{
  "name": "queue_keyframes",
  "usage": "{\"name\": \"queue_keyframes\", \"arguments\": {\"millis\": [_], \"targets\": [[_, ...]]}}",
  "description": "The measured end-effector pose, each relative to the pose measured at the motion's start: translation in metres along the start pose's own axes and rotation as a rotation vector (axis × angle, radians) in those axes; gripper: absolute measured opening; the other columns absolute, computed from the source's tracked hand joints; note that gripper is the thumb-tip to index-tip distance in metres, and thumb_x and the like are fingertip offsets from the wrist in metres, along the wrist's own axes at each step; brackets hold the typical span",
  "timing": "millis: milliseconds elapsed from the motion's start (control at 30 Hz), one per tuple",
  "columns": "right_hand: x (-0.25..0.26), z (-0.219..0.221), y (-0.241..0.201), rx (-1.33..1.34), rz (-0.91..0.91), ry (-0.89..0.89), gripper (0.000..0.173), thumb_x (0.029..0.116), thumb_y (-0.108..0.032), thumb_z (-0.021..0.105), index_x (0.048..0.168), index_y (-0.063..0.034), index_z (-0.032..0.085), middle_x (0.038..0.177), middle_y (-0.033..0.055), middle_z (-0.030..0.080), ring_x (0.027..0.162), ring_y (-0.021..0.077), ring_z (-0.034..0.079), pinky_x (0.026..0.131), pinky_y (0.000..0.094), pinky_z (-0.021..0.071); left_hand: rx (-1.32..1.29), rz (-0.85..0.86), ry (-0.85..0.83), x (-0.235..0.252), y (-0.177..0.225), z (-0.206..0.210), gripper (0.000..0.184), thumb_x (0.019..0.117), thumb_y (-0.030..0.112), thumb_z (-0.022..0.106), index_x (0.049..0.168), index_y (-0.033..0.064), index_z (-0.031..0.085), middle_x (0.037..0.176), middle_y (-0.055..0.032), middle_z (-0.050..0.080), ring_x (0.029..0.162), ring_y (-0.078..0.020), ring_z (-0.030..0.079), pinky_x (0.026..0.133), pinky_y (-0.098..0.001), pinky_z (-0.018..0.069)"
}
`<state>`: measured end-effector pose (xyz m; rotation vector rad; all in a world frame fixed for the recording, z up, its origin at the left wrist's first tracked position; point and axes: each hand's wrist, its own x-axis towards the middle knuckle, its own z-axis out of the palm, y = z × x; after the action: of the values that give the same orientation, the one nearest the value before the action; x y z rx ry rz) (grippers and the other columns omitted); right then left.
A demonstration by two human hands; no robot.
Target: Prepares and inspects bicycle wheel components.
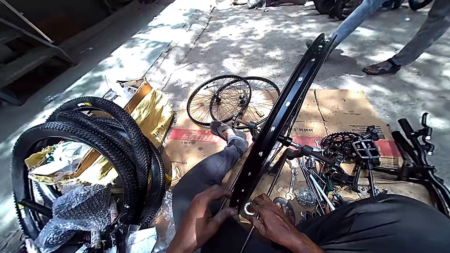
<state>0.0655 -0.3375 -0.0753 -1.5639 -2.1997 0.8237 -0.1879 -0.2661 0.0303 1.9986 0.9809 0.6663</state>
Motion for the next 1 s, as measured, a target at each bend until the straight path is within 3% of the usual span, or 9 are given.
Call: {"name": "queue_keyframes", "arguments": {"millis": [167,333,533,633,733,800,867,933,1000], "targets": [[0.000,0.004,0.002,-0.044,-0.024,0.029,0.034,0.1000,-0.042,0.054,0.101,-0.0144,0.074,0.103,0.0082,0.069,0.111,0.0290,0.061,0.094,0.0413,0.0520,-0.002,0.019,0.013,-0.001,-0.008,0.005,0.025,0.0924,0.044,0.073,0.096,0.0199,0.077,0.106,0.0060,0.074,0.110,-0.0093,0.067,0.099,-0.0351,0.0562],[-0.001,0.002,0.001,-0.022,-0.011,0.021,0.035,0.1012,-0.044,0.053,0.102,-0.0154,0.073,0.102,0.0074,0.068,0.111,0.0277,0.061,0.096,0.0403,0.0512,-0.056,0.037,0.032,0.003,-0.002,0.003,0.022,0.0922,0.043,0.074,0.093,0.0210,0.078,0.106,0.0056,0.075,0.114,-0.0119,0.067,0.102,-0.0368,0.0559],[-0.002,0.000,-0.001,-0.028,0.002,0.013,0.033,0.0979,-0.039,0.056,0.099,-0.0101,0.073,0.102,0.0106,0.067,0.112,0.0298,0.061,0.095,0.0411,0.0514,-0.055,0.013,0.002,0.003,0.000,0.002,0.025,0.0933,0.043,0.072,0.097,0.0185,0.078,0.103,0.0057,0.075,0.105,-0.0086,0.069,0.097,-0.0347,0.0574],[-0.001,-0.002,-0.004,-0.033,-0.009,0.010,0.033,0.0981,-0.039,0.056,0.095,-0.0096,0.071,0.099,0.0114,0.066,0.108,0.0306,0.061,0.094,0.0420,0.0512,-0.078,-0.029,-0.025,0.002,0.000,0.003,0.025,0.0941,0.039,0.072,0.098,0.0146,0.076,0.097,0.0053,0.074,0.095,-0.0075,0.070,0.090,-0.0332,0.0596],[-0.001,-0.003,-0.005,0.024,0.025,-0.013,0.033,0.0992,-0.044,0.055,0.104,-0.0159,0.073,0.107,0.0101,0.068,0.113,0.0296,0.060,0.096,0.0435,0.0511,-0.265,0.019,0.075,0.007,0.014,0.003,0.024,0.0936,0.033,0.074,0.098,0.0094,0.077,0.094,-0.0018,0.075,0.088,-0.0135,0.072,0.084,-0.0333,0.0622],[-0.001,-0.003,-0.003,0.077,0.024,-0.011,0.033,0.0996,-0.043,0.055,0.106,-0.0163,0.073,0.110,0.0102,0.069,0.115,0.0301,0.060,0.097,0.0452,0.0504,-0.466,0.062,0.149,0.015,0.029,0.002,0.023,0.0966,0.027,0.070,0.106,0.0061,0.076,0.100,-0.0083,0.074,0.089,-0.0163,0.071,0.083,-0.0316,0.0604],[-0.001,-0.003,-0.002,0.096,0.003,0.009,0.033,0.0998,-0.042,0.055,0.105,-0.0142,0.073,0.106,0.0119,0.068,0.113,0.0316,0.060,0.095,0.0468,0.0507,-0.564,0.071,0.132,0.022,0.038,0.001,0.037,0.0963,0.033,0.070,0.123,0.0079,0.070,0.114,-0.0104,0.072,0.099,-0.0184,0.071,0.090,-0.0327,0.0589],[-0.003,-0.004,-0.003,0.103,-0.012,0.034,0.033,0.1007,-0.040,0.054,0.105,-0.0127,0.072,0.105,0.0134,0.067,0.112,0.0331,0.061,0.094,0.0477,0.0512,-0.550,0.066,0.068,0.025,0.037,0.006,0.050,0.0945,0.036,0.072,0.134,0.0059,0.062,0.129,-0.0141,0.066,0.109,-0.0246,0.069,0.094,-0.0392,0.0593],[-0.005,-0.011,-0.007,0.122,-0.004,0.075,0.031,0.1030,-0.037,0.055,0.109,-0.0121,0.072,0.115,0.0167,0.065,0.117,0.0350,0.060,0.098,0.0489,0.0517,-0.474,0.105,0.018,0.025,0.031,0.014,0.048,0.0986,0.034,0.066,0.135,0.0027,0.061,0.137,-0.0148,0.062,0.119,-0.0260,0.064,0.099,-0.0421,0.0579]]}}
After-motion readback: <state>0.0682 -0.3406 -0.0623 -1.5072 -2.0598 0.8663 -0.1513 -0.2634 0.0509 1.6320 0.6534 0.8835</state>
